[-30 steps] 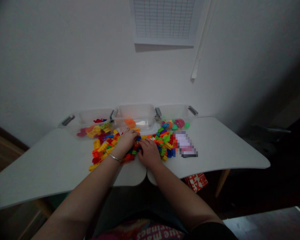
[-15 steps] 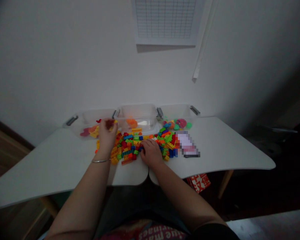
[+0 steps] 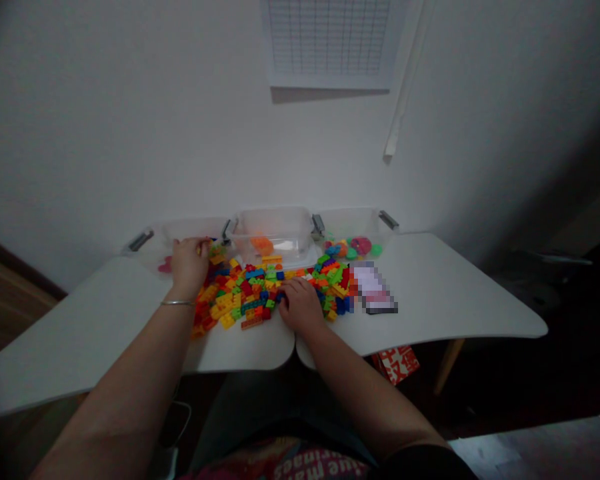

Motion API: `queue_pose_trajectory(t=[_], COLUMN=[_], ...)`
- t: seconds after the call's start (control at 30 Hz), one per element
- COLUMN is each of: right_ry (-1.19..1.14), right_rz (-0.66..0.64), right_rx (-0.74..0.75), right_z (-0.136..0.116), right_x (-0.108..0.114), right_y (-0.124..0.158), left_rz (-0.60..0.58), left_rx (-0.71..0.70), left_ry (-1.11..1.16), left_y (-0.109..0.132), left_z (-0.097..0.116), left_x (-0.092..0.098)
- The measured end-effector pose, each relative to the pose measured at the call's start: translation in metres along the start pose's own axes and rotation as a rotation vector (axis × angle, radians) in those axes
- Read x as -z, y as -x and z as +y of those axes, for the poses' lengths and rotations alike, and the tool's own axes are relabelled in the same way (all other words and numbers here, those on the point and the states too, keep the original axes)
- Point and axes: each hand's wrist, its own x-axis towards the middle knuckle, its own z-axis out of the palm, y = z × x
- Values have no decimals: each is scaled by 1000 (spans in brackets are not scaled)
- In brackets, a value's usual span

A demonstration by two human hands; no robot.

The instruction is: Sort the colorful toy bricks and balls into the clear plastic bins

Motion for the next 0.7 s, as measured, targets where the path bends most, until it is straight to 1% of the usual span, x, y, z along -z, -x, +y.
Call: queue_pose_trajectory(t=[0.1, 0.23, 0.33, 0.4, 0.47, 0.53, 0.57, 0.6, 0.67, 0.7], right_ry=[-2, 6, 7, 11, 27, 47, 55, 60, 62, 62], right_rz=[0, 4, -4, -5, -11, -23, -28, -32, -30, -27], right_rx=[6, -7, -9, -9, -9, -13, -15, -17, -23, -26], right_z=[-1, -3, -3, -2, -2, -2, -3, -3, -4, -4], right_x=[1, 2, 2, 2, 1, 1, 0, 0, -1, -1], right_y=[0, -1, -1, -1, -1, -1, -1, -1, -1, -1], left_rz=[-41, -29, -47, -69, -79, -72, -67, -77, -117, -117], left_rx=[-10, -68, -104, -90, -39, -6, -39, -101, -218, -246], left_ry=[-55, -76, -83, -95, -107, -98, -83, -57, 4, 6], left_y=[2, 3, 4, 7, 14, 24, 31, 38, 52, 59], left_z=[2, 2, 3, 8, 19, 36, 45, 54, 72, 80], left_x=[-2, -4, -5, -5, -4, -3, -1, 0, 3, 3])
